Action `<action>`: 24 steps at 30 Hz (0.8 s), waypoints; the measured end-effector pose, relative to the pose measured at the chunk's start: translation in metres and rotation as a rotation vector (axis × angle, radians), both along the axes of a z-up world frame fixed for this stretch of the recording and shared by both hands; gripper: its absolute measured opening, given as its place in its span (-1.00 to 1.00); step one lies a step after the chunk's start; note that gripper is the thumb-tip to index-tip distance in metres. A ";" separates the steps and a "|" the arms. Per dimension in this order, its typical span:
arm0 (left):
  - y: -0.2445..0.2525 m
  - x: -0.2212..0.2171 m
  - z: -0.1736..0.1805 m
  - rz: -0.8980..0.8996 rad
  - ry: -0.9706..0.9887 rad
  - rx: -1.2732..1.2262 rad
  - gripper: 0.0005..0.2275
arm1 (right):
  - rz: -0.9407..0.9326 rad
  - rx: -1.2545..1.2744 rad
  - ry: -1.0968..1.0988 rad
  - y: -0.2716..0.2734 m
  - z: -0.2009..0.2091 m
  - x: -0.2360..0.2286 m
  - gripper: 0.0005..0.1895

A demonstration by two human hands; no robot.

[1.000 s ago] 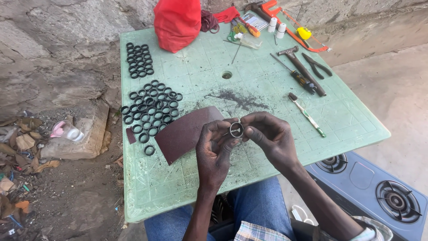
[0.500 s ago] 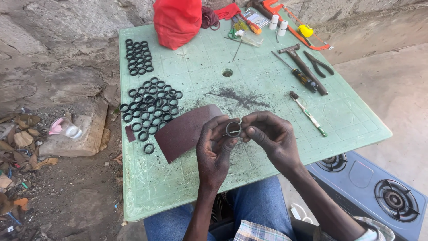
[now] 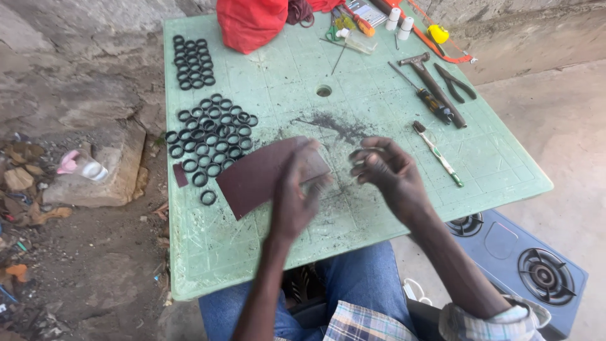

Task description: Sand small circular rings using a piece of sandpaper on a workbench.

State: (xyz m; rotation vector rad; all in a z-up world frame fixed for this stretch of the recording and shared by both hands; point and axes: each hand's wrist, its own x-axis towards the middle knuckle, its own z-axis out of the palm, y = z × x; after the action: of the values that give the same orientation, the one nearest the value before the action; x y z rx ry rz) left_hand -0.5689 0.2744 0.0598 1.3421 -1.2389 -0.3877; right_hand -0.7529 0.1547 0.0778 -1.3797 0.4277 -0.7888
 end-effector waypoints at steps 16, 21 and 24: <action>-0.017 0.057 -0.093 0.118 -0.731 0.378 -0.41 | -0.083 -0.391 0.516 -0.006 -0.038 0.033 -0.61; -0.017 0.060 -0.054 0.030 -0.838 0.526 0.19 | -0.101 -0.681 0.585 0.001 -0.032 0.063 -0.63; -0.037 0.081 -0.063 -0.017 -0.977 0.574 0.10 | -0.207 -0.530 0.640 -0.008 -0.048 0.056 -0.60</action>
State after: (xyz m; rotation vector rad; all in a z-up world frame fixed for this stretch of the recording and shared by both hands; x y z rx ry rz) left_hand -0.4878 0.2372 -0.0031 2.1385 -2.0280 -0.0688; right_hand -0.6974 0.1465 0.0293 -2.1177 0.9144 -0.6328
